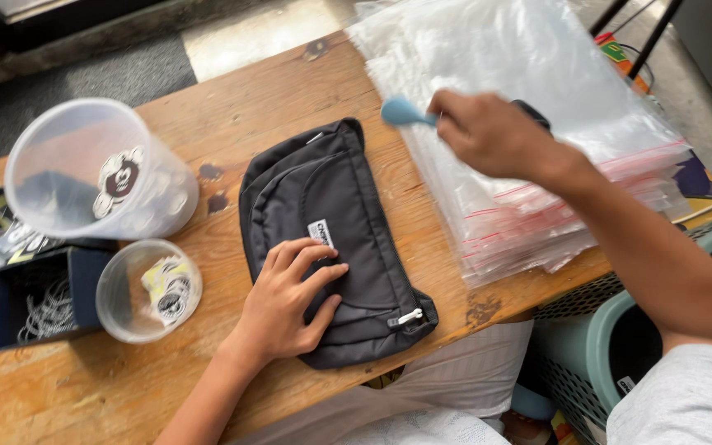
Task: The person cleans a grey sling bag with a blue brush and a black cloth. They attach a cartoon character keychain to the bag's zipper. Finally, they place the bag into a clear plastic zip-lock bag and seal it.
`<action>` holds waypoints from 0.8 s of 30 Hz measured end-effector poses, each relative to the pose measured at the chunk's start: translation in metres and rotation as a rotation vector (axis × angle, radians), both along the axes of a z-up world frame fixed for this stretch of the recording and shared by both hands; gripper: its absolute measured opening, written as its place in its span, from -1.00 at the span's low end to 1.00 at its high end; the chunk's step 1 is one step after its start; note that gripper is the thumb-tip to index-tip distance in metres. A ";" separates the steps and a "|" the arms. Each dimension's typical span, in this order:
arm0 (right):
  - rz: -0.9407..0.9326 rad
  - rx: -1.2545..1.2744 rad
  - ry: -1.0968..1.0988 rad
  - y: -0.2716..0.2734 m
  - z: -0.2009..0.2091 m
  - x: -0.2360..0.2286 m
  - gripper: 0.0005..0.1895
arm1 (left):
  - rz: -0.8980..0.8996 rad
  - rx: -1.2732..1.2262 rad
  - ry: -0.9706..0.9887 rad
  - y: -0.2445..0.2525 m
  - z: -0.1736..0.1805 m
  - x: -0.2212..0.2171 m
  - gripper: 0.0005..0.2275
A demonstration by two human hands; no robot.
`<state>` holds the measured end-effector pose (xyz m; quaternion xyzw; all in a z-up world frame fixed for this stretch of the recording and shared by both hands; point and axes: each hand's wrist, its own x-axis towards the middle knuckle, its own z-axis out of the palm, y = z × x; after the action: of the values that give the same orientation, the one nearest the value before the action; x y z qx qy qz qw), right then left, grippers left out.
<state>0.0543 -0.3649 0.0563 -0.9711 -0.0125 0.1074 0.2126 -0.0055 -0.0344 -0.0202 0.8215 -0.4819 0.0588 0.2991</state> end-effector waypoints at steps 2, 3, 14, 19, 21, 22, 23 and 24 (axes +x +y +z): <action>0.013 0.027 -0.154 -0.041 -0.016 0.024 -0.76 | 0.011 0.014 0.006 -0.006 -0.002 -0.001 -0.76; 0.042 0.049 -0.308 -0.060 -0.023 0.036 -0.67 | 0.038 0.024 0.013 -0.008 -0.003 -0.001 -0.75; -0.050 -0.446 -0.081 -0.109 -0.096 0.098 -0.52 | 0.022 -0.074 0.020 -0.006 -0.001 0.002 -0.82; 0.116 -0.731 -0.373 -0.054 -0.065 0.075 -0.58 | -0.040 -0.284 0.048 0.007 0.007 0.002 -0.91; 0.234 -0.582 -0.568 -0.014 -0.042 0.056 -0.53 | -0.046 -0.304 -0.011 0.016 0.013 0.002 -0.93; 0.263 -0.576 -0.574 0.014 -0.029 0.049 -0.53 | -0.017 -0.307 -0.013 0.022 0.021 0.001 -0.93; 0.347 -0.488 -0.599 0.041 -0.016 0.039 -0.57 | -0.009 -0.339 -0.082 0.028 0.029 0.000 -0.94; 0.431 -0.399 -0.621 0.066 -0.002 0.029 -0.61 | -0.002 -0.369 -0.151 0.034 0.037 -0.001 -0.95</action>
<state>0.0838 -0.2985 0.0538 -0.9547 -0.2576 -0.1477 -0.0205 -0.0064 -0.0004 0.0164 0.7454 -0.4850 0.2075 0.4076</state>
